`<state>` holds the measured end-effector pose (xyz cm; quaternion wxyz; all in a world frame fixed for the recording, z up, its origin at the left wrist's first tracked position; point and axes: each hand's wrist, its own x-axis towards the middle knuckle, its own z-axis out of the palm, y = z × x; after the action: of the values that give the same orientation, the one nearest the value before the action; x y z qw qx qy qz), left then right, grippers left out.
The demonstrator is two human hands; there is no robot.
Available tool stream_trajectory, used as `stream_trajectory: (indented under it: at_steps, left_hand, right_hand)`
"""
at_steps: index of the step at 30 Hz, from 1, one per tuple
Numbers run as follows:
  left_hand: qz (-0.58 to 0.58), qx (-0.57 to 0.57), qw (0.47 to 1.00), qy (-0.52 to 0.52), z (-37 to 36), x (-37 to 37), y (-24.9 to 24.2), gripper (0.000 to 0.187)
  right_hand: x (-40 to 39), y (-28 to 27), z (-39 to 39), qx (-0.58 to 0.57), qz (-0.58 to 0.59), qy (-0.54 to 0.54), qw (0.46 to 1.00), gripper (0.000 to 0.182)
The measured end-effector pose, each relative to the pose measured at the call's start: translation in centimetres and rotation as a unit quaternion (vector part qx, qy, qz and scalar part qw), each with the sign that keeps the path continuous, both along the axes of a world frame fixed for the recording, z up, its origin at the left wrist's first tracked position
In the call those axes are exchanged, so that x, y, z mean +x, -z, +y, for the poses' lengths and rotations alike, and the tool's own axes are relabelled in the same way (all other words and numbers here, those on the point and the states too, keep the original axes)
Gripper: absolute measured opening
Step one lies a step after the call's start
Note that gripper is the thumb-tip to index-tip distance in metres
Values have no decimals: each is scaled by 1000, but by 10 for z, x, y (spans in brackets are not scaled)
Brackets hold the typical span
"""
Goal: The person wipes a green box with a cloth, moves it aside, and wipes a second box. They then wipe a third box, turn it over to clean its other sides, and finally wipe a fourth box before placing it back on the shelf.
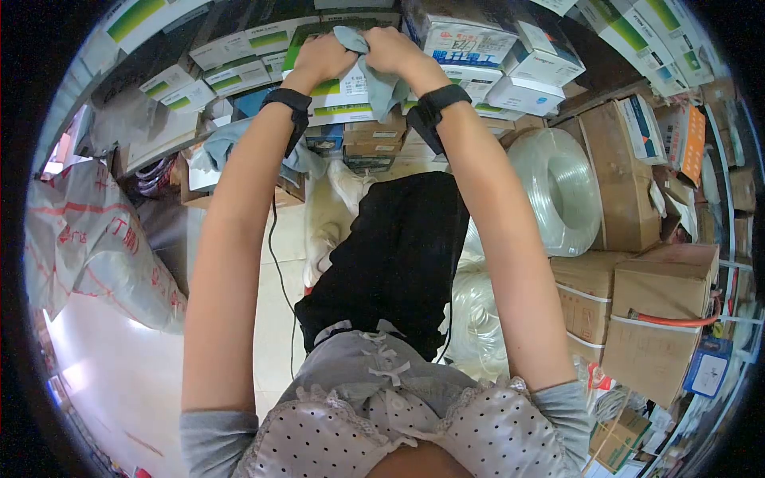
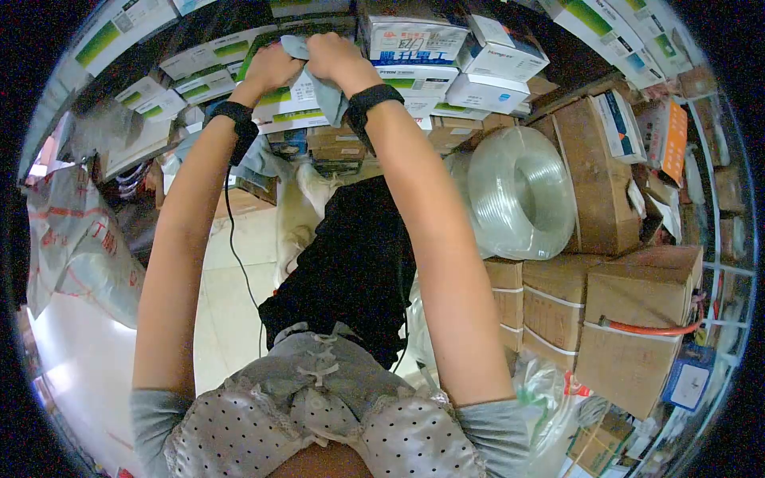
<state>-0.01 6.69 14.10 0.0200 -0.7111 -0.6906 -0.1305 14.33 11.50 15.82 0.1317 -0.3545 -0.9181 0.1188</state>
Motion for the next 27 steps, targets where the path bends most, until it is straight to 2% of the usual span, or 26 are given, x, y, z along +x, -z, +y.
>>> stream_trajectory:
  at_steps: [4, 7, 10, 13, 16, 17, 20, 21, 25, 27]
  left_hand:
    - [29, -19, 999, -36, 9, -1, 3, 46]
    - [33, 63, 996, -50, 6, 3, 10, 52]
    - [20, 153, 988, -11, 11, -3, 20, 46]
    - [32, 116, 993, -23, 12, 0, 23, 47]
    - [57, 182, 981, -24, 6, 5, 20, 49]
    - [63, 151, 986, -36, 6, 6, 17, 49]
    - [-22, 32, 998, -52, -4, 16, -7, 57]
    - [0, 17, 999, -32, -8, 18, -14, 55]
    - [50, 170, 984, -2, -2, 12, 12, 50]
    - [44, 125, 991, -23, -3, 11, 13, 48]
  right_hand:
    - [-9, -12, -5, -5, -64, 41, 997, 28]
    - [-12, -14, -9, -4, -65, 63, 996, 27]
    - [-16, -8, 0, -12, -71, 81, 994, 27]
    - [-19, 0, 14, 5, -62, 63, 996, 28]
    - [-22, 5, 20, 21, -66, 67, 995, 28]
    - [-23, 4, 22, 11, -84, 69, 994, 28]
    - [-27, 8, 26, 30, -92, 75, 992, 29]
    - [-27, 11, 28, 36, -95, 72, 992, 29]
    - [-23, -11, 3, -32, -77, 110, 990, 25]
    - [-22, -18, -4, -44, -89, 112, 989, 25]
